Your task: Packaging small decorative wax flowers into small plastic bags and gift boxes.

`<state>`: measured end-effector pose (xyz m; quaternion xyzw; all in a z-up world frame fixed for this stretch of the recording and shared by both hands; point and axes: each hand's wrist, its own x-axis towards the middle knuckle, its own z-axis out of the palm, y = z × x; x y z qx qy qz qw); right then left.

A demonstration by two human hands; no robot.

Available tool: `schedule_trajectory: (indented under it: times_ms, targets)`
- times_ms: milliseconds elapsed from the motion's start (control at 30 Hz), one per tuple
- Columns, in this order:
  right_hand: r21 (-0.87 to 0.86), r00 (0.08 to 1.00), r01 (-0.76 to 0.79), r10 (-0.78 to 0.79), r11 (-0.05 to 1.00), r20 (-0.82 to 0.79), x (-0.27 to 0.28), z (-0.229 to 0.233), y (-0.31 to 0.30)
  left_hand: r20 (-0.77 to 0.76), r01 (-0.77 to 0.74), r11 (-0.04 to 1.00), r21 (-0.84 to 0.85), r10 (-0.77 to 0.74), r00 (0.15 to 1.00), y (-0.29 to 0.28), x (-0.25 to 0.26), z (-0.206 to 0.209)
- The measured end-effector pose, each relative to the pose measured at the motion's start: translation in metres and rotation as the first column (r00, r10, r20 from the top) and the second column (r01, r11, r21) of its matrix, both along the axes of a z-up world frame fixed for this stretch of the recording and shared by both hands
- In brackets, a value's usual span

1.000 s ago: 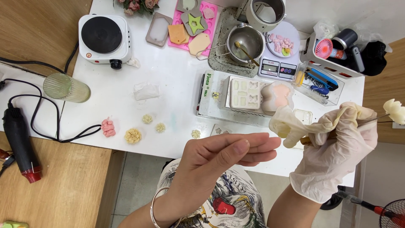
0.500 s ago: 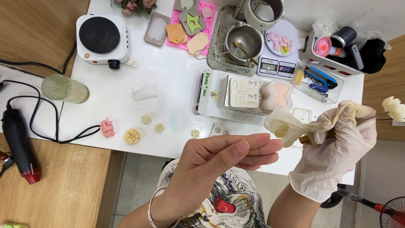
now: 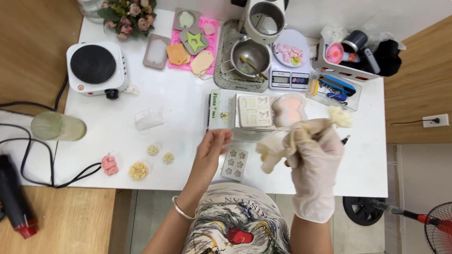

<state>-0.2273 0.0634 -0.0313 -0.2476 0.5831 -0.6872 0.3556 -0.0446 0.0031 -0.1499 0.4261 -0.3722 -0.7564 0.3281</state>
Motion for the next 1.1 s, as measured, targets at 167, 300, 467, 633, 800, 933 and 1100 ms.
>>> schedule_trajectory:
  times_ms: [167,300,467,633,800,933,1100]
  targets:
    - [0.063,0.996,-0.059,0.054,0.996,0.074,0.006,-0.010,0.003,-0.314,0.274,0.910,0.312,-0.174,0.933,0.013,-0.008,-0.006]
    - [0.160,0.986,-0.146,0.131,0.976,0.103,0.008,-0.012,0.005,-0.457,0.368,0.851,0.374,-0.176,0.872,0.016,-0.006,-0.016]
    - [0.197,0.987,-0.156,0.146,0.968,0.066,0.010,-0.015,0.007,-0.488,0.247,0.767,0.593,0.098,0.867,0.017,0.006,-0.041]
    - [0.224,0.982,-0.186,0.184,0.957,0.033,0.014,-0.018,0.005,-0.428,0.077,0.673,0.735,0.373,0.823,0.013,0.016,-0.042]
    - [0.206,0.979,-0.204,0.202,0.957,0.031,0.015,-0.021,0.007,-0.231,-0.119,0.565,0.817,0.508,0.830,0.019,0.009,-0.069]
    - [0.166,0.983,-0.183,0.176,0.969,0.059,0.015,-0.012,0.005,-0.264,-0.082,0.532,0.843,0.541,0.798,0.026,0.007,-0.082]
    - [-0.077,0.994,-0.109,0.111,0.991,0.019,0.008,-0.001,0.005,-0.604,0.091,0.812,0.577,0.349,0.716,0.006,0.023,0.039]
